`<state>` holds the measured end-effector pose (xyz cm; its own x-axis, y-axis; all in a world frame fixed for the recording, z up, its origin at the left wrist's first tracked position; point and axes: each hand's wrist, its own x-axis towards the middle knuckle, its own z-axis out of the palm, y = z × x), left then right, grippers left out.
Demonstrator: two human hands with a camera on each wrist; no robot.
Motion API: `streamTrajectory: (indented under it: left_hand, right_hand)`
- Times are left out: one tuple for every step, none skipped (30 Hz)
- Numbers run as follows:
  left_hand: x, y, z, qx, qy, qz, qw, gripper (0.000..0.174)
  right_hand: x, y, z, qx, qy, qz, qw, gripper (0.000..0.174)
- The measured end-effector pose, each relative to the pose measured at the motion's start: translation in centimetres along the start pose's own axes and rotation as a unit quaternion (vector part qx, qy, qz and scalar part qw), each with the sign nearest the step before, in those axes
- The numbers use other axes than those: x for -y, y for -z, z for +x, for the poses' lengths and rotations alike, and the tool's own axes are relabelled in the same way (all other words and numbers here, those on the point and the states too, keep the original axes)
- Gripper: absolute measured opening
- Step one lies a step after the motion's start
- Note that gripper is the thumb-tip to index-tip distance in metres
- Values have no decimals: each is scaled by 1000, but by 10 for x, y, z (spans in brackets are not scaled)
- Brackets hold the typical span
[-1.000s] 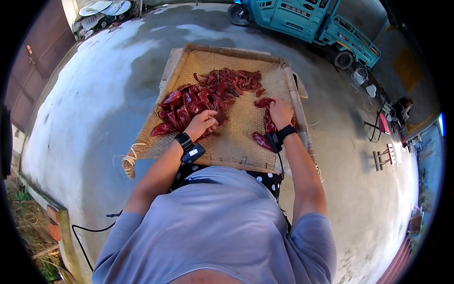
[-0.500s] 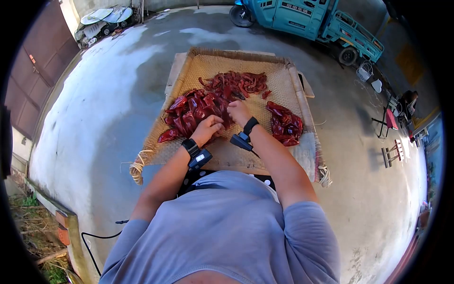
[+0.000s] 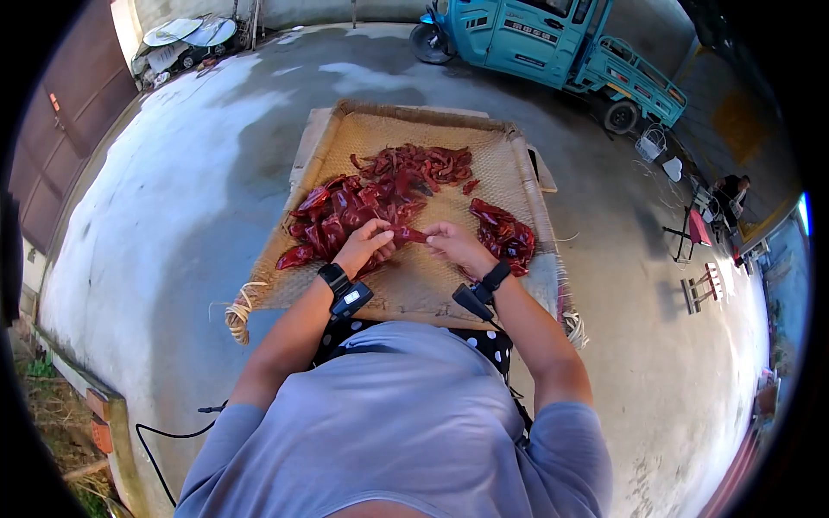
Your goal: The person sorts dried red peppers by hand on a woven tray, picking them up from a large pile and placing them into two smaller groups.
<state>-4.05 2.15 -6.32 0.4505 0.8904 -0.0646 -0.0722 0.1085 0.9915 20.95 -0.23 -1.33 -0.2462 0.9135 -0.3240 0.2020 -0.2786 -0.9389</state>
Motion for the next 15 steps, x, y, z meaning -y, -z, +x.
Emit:
streamTrajectory:
  left_hand:
    - [0, 0, 0, 7, 5, 18, 1000, 31]
    - [2, -2, -1, 6, -11, 10, 1000, 27]
    - [2, -2, -1, -1, -15, 2, 1000, 27]
    - [3, -2, -2, -8, -18, -6, 1000, 26]
    - [4, -2, -2, -15, -21, -16, 1000, 26]
    - [6, -1, -2, -11, -16, -5, 1000, 26]
    - [9, -1, 1, -7, -12, 4, 1000, 26]
    - [11, 0, 3, -3, -9, 13, 1000, 26]
    - [11, -1, 3, -5, -7, 13, 1000, 26]
    - [10, -1, 4, -7, -7, 14, 1000, 27]
    - [10, -1, 4, -8, -4, 15, 1000, 27]
    - [9, -2, 3, -6, -2, 14, 1000, 26]
    - [8, -2, 2, -5, -1, 15, 1000, 26]
    - [7, -3, 2, -3, 1, 15, 1000, 26]
    - [8, -3, 2, -2, -1, 8, 1000, 25]
  right_hand:
    - [-2, 9, 1, -19, 32, -45, 998, 21]
    - [-3, 22, 3, -37, 64, -89, 993, 20]
    - [-6, 35, 6, -54, 97, -133, 985, 19]
    - [-8, 50, 10, -122, 116, -183, 969, 18]
    - [-18, 76, 20, -147, 172, -275, 934, 18]
    - [-13, 89, 16, -206, 160, -339, 904, 22]
    - [-12, 99, 14, -262, 146, -400, 866, 22]
    - [-10, 108, 14, -317, 131, -458, 820, 22]
    - [-8, 112, 15, -369, 117, -511, 768, 22]
    - [8, 97, 5, -383, 97, -569, 721, 30]
    - [12, 89, 11, -331, 115, -551, 757, 32]
    - [18, 84, 20, -278, 132, -530, 790, 34]
    - [23, 80, 30, -225, 149, -505, 820, 36]
    - [9, 80, 56, -184, 166, -465, 850, 41]
    - [10, 68, 68, -153, 174, -421, 877, 43]
